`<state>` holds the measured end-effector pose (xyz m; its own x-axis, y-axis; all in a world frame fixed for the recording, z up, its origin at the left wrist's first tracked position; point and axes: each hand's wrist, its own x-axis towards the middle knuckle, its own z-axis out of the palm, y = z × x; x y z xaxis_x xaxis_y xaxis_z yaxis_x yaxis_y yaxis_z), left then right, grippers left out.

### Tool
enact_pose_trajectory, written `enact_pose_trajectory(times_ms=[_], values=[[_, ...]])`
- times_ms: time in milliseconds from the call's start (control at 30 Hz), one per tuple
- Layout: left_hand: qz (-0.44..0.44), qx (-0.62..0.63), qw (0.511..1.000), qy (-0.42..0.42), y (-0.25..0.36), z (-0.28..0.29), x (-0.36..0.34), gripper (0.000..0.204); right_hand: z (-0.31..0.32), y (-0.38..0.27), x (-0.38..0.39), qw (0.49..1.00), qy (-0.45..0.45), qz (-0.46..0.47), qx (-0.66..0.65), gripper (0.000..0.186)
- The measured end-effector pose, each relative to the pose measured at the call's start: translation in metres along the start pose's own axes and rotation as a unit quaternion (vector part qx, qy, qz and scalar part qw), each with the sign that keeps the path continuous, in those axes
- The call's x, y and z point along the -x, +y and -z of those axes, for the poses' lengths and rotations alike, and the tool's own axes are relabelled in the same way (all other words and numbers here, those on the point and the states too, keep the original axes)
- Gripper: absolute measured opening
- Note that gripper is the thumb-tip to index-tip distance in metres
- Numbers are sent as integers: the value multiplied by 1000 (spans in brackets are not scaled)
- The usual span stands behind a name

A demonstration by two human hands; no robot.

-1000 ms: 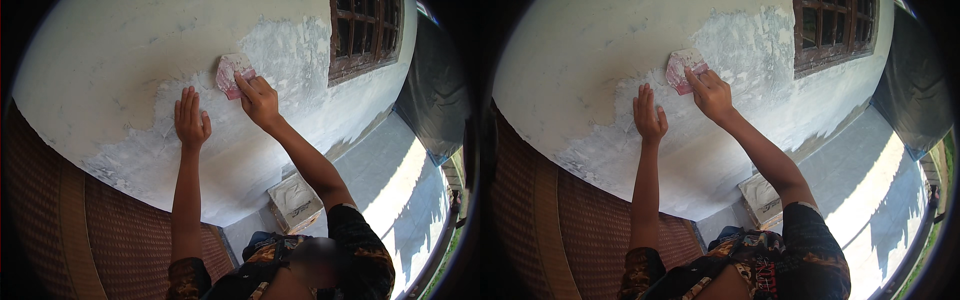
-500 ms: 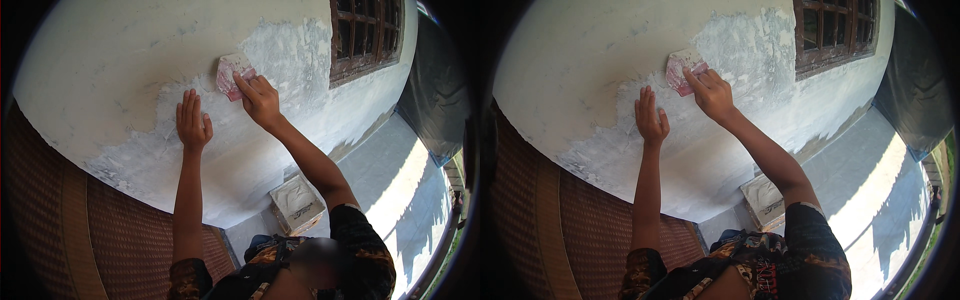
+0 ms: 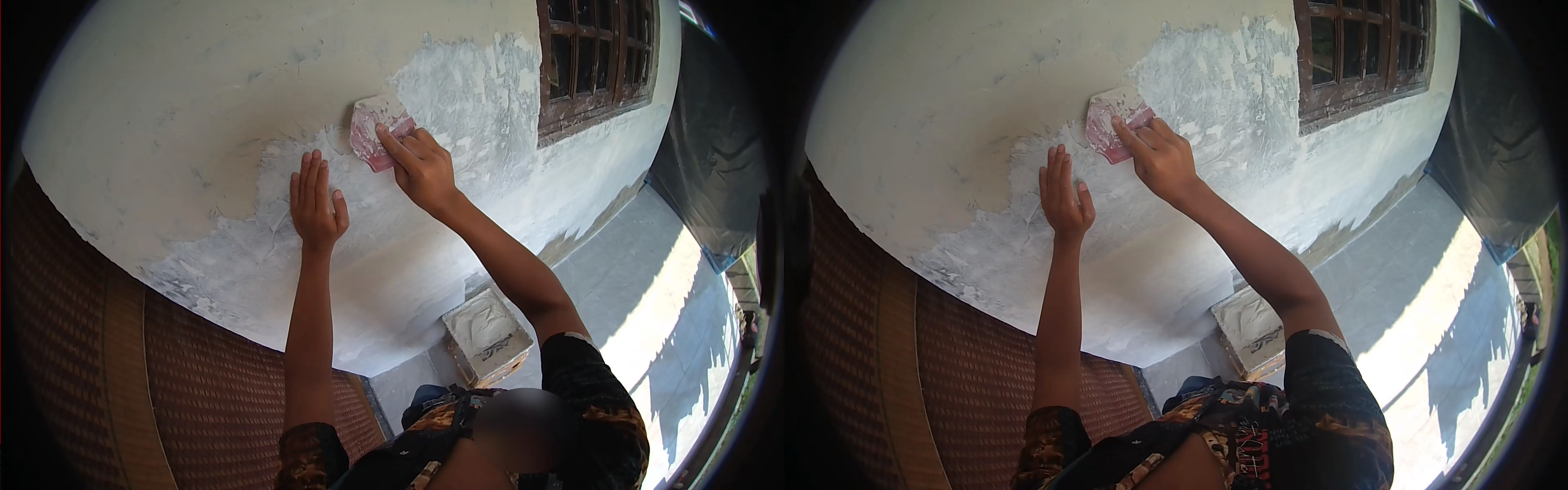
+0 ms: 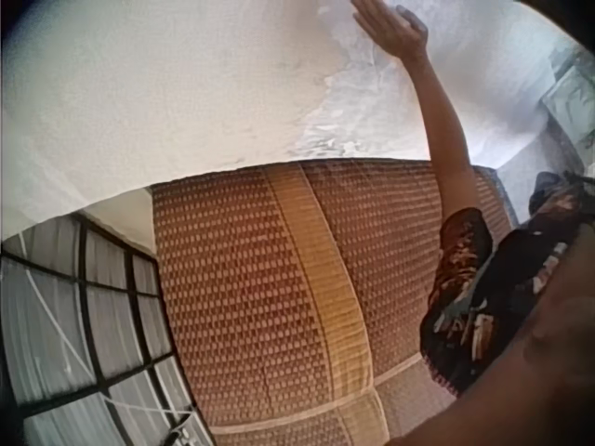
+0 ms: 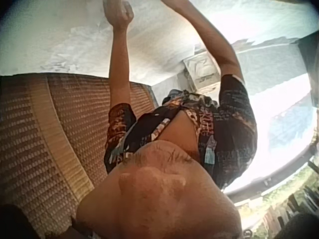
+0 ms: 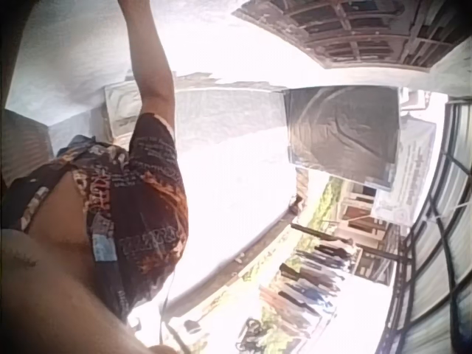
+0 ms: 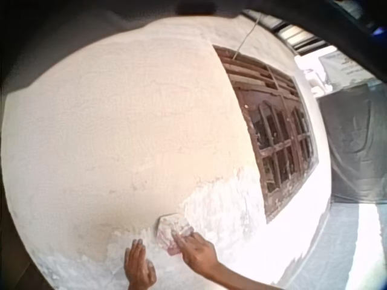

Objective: The person applies wall putty to an exterior wall with a putty knife, using a plastic board to hold the putty.

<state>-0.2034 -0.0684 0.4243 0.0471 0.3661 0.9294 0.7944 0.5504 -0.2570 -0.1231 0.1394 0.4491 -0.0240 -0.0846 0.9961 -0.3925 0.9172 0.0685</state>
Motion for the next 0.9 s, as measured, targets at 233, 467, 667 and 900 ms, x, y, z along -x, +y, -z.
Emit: enact_pose_trajectory(times_ms=[233,467,667,900], values=[[4,0,1000,15,-3,1,1,45,-12,4,32,997,-49,53,27,58],[6,-9,1000,16,1,-3,1,45,24,29,2,999,-25,11,27,62],[5,-7,1000,14,1,-1,-2,44,-7,27,-12,999,0,-7,43,59],[5,-2,1000,15,2,-4,0,43,1,-14,27,997,-24,-36,-66,61]])
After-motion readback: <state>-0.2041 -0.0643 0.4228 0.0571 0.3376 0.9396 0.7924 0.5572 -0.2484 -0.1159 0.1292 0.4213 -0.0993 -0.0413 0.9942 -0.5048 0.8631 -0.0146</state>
